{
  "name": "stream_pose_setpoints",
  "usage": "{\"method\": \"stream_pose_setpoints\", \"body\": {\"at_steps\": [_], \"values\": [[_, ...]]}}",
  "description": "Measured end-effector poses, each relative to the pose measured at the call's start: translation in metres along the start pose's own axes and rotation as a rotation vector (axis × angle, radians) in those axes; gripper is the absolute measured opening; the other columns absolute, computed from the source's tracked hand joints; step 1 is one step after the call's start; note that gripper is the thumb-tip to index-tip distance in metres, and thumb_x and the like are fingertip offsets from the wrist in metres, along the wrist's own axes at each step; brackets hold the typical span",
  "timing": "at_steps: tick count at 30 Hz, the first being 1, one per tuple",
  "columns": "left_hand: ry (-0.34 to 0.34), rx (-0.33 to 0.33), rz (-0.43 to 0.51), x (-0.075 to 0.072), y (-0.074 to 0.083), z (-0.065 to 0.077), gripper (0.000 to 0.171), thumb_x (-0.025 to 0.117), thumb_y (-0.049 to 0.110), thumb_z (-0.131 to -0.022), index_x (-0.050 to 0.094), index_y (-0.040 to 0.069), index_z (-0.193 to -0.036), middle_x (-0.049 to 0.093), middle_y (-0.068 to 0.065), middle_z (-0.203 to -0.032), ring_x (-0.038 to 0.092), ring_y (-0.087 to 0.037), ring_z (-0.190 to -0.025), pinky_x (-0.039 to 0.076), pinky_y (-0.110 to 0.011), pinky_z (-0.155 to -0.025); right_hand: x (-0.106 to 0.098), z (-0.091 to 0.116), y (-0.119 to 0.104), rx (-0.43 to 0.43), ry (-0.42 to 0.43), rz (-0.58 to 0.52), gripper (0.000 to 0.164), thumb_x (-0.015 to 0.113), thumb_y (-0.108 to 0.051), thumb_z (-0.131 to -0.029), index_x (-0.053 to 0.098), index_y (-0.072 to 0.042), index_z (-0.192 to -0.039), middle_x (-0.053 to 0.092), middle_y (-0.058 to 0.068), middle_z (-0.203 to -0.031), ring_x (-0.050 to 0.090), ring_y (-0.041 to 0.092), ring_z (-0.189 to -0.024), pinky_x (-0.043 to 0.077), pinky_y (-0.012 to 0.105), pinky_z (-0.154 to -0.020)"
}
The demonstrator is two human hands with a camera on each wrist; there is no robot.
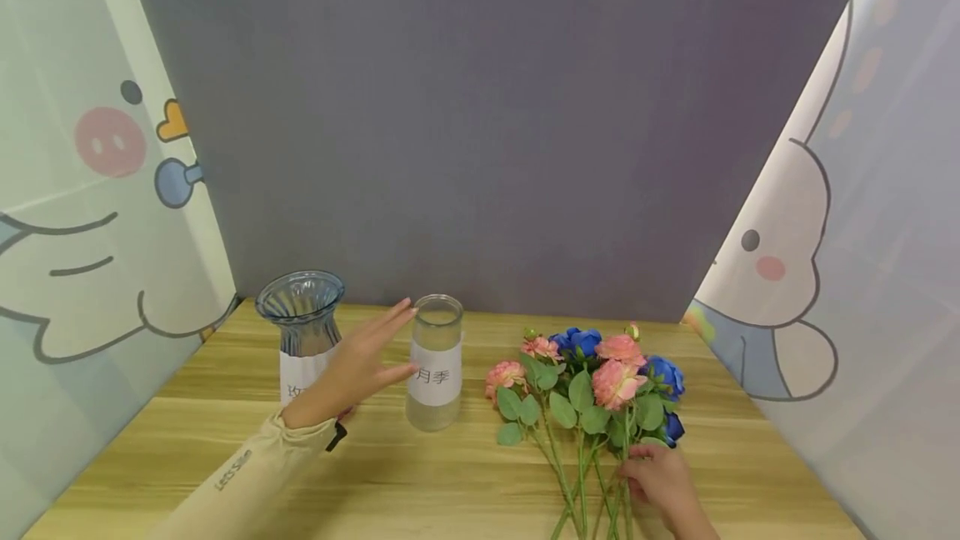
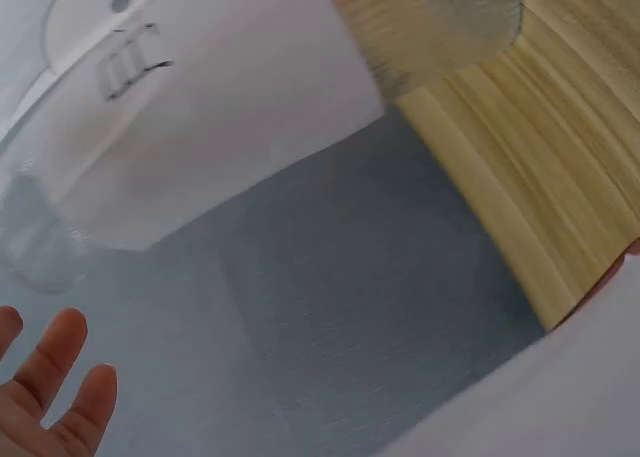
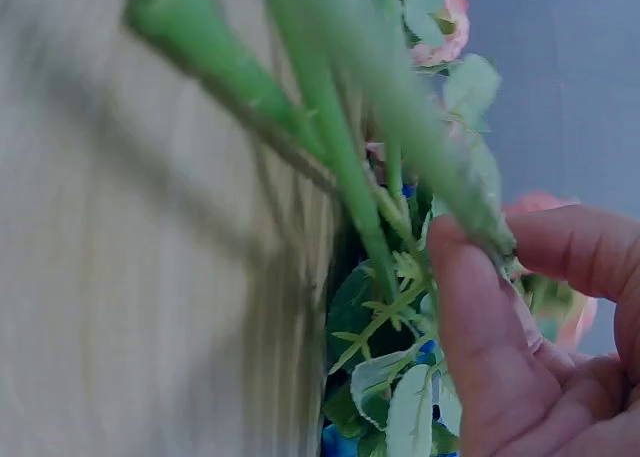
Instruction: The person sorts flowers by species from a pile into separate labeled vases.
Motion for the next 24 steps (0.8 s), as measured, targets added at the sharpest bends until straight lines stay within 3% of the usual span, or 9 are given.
{"method": "stream_pose_setpoints", "body": {"at_steps": [4, 9, 14, 17, 20, 22, 24], "values": [[-0.032, -0.022, -0.021, 0.013, -0.006, -0.006, 0.075, 0.082, 0.033, -0.075, 0.051, 0.004, -0.137, 0.048, -0.017, -0.14, 0.059, -0.036, -0.108, 0.046, -0.051, -0.089, 0.0, 0.0, -0.002, -0.013, -0.011, -0.036, 0.048, 0.062, 0.0, -0.087, 0.041, 0.024, -0.123, 0.068, 0.008, -0.082, 0.066, 0.026, -0.075, 0.054, 0.042, -0.071], [-0.013, -0.044, -0.004, 0.021, -0.013, -0.006, 0.073, 0.083, 0.029, -0.074, 0.053, 0.003, -0.135, 0.049, -0.016, -0.139, 0.059, -0.035, -0.108, 0.047, -0.05, -0.088, 0.002, 0.003, -0.006, -0.028, 0.0, -0.094, 0.042, 0.06, 0.005, -0.088, 0.041, 0.023, -0.12, 0.069, 0.009, -0.082, 0.067, 0.025, -0.074, 0.054, 0.039, -0.068], [0.074, 0.01, 0.021, 0.025, -0.014, -0.003, 0.076, 0.087, 0.024, -0.068, 0.054, 0.0, -0.132, 0.052, -0.02, -0.135, 0.06, -0.035, -0.105, 0.047, -0.049, -0.086, 0.007, 0.002, -0.008, -0.046, -0.033, -0.117, 0.037, 0.057, 0.007, -0.089, 0.038, 0.022, -0.117, 0.068, 0.009, -0.082, 0.066, 0.022, -0.073, 0.054, 0.037, -0.066], [0.128, 0.063, 0.031, 0.027, -0.013, 0.001, 0.076, 0.088, 0.022, -0.065, 0.055, -0.003, -0.129, 0.053, -0.023, -0.132, 0.06, -0.035, -0.103, 0.048, -0.049, -0.084, 0.01, 0.0, -0.009, -0.062, -0.095, -0.156, 0.028, 0.056, 0.005, -0.091, 0.04, 0.016, -0.111, 0.066, 0.007, -0.081, 0.065, 0.02, -0.073, 0.054, 0.035, -0.066], [0.13, 0.058, 0.057, 0.03, -0.015, 0.004, 0.078, 0.089, 0.02, -0.063, 0.054, -0.003, -0.128, 0.051, -0.024, -0.134, 0.06, -0.036, -0.105, 0.048, -0.049, -0.086, 0.013, 0.0, -0.01, -0.074, -0.173, -0.226, 0.019, 0.057, 0.002, -0.092, 0.043, 0.006, -0.104, 0.065, 0.005, -0.081, 0.065, 0.017, -0.074, 0.054, 0.033, -0.067], [0.125, 0.049, 0.07, 0.031, -0.017, 0.005, 0.079, 0.09, 0.02, -0.062, 0.053, -0.003, -0.129, 0.049, -0.024, -0.135, 0.059, -0.036, -0.106, 0.047, -0.049, -0.087, 0.015, 0.001, -0.012, -0.091, -0.236, -0.297, 0.024, 0.059, 0.002, -0.092, 0.042, 0.008, -0.108, 0.065, 0.004, -0.083, 0.066, 0.016, -0.076, 0.054, 0.03, -0.069], [0.123, 0.042, 0.078, 0.032, -0.018, 0.005, 0.081, 0.09, 0.019, -0.061, 0.053, -0.002, -0.129, 0.049, -0.023, -0.136, 0.059, -0.036, -0.105, 0.047, -0.049, -0.087, 0.018, 0.002, -0.013, -0.094, -0.295, -0.367, 0.042, 0.06, 0.001, -0.091, 0.035, 0.017, -0.12, 0.066, 0.003, -0.085, 0.066, 0.013, -0.078, 0.054, 0.027, -0.07]]}}
Point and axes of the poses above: each hand's wrist, its own z-axis away from the middle knuckle, its own x-axis out of the palm, y = z × x, the point moved 8 cm from there along -z, towards the middle knuckle
